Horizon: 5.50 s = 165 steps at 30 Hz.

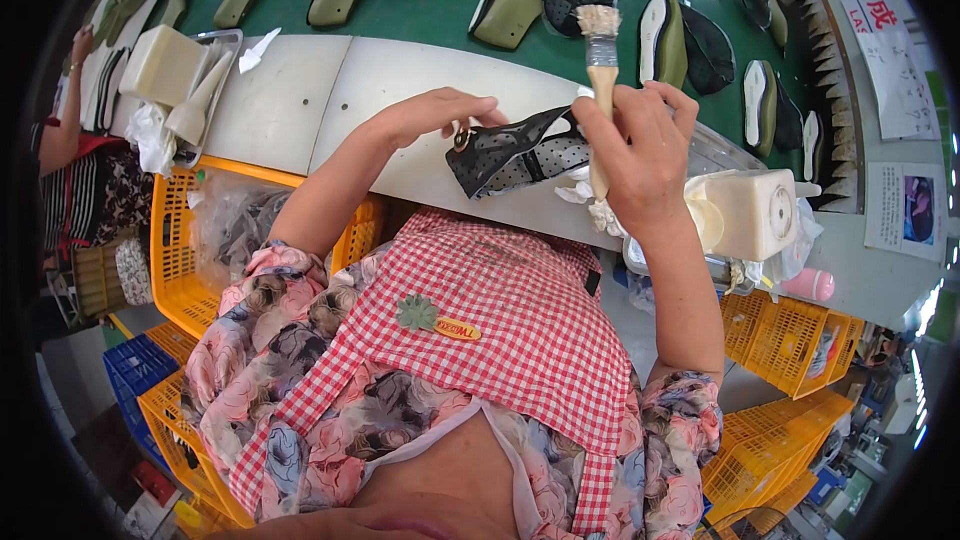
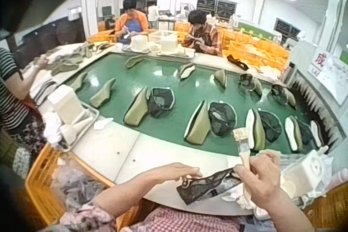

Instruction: Applying glue to the inner edges of shoe upper components using a brush.

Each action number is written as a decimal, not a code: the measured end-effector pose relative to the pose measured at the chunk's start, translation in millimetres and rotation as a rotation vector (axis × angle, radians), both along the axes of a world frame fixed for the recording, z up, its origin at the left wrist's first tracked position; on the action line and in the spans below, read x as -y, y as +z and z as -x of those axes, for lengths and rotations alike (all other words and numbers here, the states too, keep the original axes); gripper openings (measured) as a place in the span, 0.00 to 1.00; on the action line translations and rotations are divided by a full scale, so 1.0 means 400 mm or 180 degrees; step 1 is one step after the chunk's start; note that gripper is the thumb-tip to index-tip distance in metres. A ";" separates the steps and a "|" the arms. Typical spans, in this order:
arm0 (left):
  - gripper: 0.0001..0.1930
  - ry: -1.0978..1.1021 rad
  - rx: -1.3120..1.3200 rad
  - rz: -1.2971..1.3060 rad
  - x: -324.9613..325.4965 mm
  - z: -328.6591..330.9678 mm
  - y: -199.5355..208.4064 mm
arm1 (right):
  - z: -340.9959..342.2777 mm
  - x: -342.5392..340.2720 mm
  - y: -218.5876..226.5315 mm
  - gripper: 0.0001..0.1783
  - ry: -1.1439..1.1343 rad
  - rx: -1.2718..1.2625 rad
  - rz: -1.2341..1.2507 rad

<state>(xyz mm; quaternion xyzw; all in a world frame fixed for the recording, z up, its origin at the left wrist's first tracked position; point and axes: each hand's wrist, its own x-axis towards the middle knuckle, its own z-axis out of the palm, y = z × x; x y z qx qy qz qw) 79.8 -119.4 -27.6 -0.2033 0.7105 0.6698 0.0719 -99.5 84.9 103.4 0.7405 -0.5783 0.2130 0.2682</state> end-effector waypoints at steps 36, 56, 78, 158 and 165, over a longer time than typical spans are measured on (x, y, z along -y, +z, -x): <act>0.15 0.4305 -0.2493 -0.0558 0.714 -0.398 0.142 | -0.072 0.005 -0.361 0.18 0.0518 0.1169 -0.0222; 0.31 0.0474 -0.2799 0.0640 -0.199 -0.184 0.442 | -0.008 -0.029 -0.401 0.16 0.0619 0.1032 -0.0148; 0.35 0.0071 -0.4578 0.0289 -0.615 -0.032 0.527 | 0.005 -0.036 -0.421 0.15 0.0605 0.1048 0.0040; 0.44 0.3905 0.1184 -0.0523 -0.421 -0.890 -0.667 | -0.025 -0.066 -0.386 0.15 0.0458 0.0946 -0.0530; 0.44 0.2965 0.1778 -0.0256 -0.344 -0.834 -0.651 | -0.020 -0.080 -0.387 0.15 0.0349 0.0914 -0.0505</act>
